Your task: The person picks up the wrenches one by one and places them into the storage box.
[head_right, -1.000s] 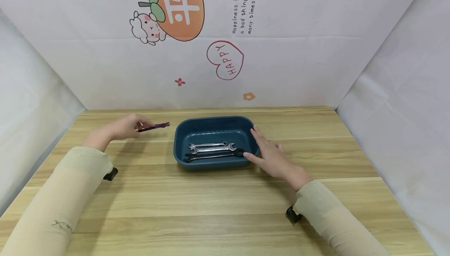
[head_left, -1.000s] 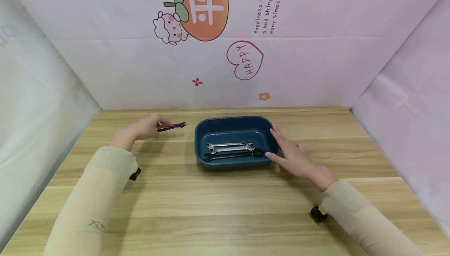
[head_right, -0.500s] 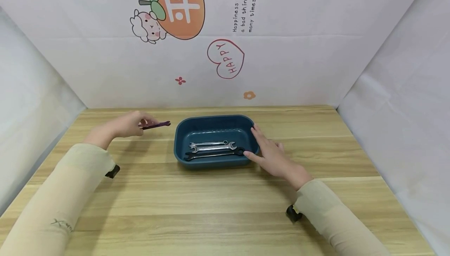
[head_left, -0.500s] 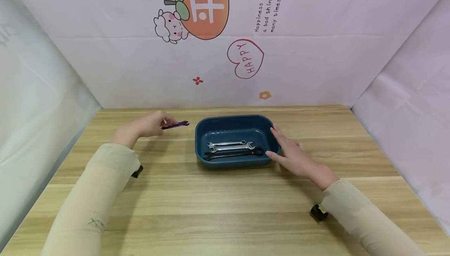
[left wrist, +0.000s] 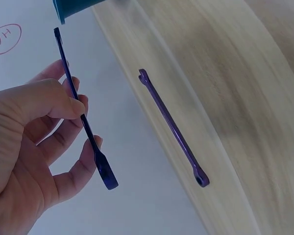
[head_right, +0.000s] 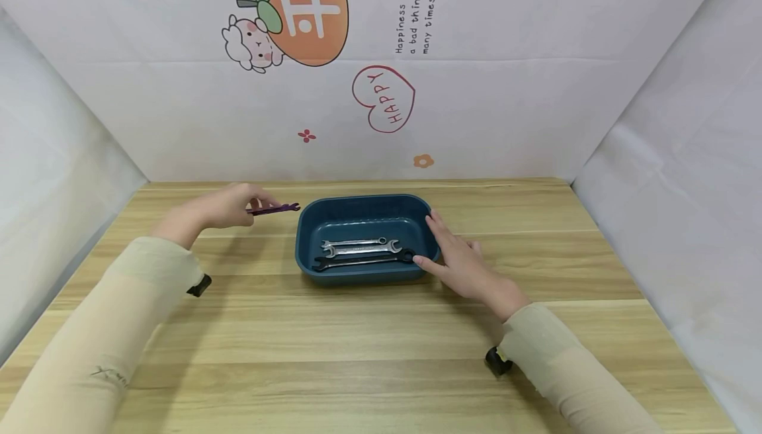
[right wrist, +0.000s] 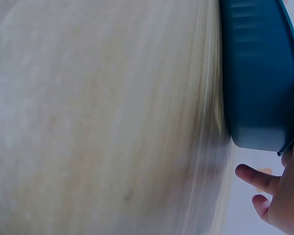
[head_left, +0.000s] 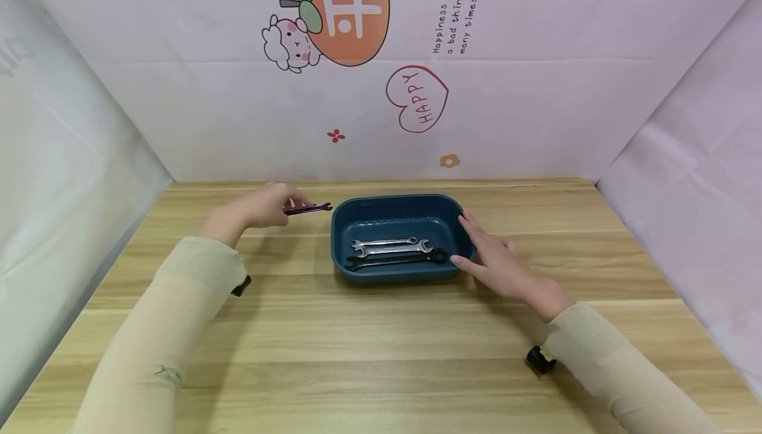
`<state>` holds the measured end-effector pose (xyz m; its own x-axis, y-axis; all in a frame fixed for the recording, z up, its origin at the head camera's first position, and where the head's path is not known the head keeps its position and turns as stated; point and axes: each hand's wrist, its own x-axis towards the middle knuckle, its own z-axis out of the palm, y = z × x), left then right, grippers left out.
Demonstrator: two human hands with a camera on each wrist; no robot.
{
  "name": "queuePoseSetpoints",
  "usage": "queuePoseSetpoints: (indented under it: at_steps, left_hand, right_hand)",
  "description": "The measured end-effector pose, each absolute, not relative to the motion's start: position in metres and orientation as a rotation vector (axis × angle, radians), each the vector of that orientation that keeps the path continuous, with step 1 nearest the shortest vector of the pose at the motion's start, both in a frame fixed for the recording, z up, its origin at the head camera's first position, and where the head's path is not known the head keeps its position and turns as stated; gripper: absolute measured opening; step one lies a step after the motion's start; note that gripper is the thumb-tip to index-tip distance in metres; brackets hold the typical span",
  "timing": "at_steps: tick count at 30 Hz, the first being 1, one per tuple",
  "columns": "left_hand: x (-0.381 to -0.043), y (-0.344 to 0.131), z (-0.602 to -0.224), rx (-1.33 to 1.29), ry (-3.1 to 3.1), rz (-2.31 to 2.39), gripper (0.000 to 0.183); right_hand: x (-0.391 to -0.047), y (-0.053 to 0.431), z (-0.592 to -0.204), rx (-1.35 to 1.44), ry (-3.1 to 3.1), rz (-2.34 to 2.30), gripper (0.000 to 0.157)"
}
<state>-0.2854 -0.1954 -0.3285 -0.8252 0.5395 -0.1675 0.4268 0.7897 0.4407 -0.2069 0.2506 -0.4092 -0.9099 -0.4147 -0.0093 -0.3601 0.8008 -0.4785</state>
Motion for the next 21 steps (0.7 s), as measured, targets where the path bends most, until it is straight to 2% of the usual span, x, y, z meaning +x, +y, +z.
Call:
queuePoseSetpoints:
  at_steps: [21]
  left_hand:
    - [-0.286,-0.158,-0.319,0.802,2.649,0.525,0.056]
  right_hand:
    - [-0.206,0.249,-0.408,-0.623,2.879,-0.717,0.086]
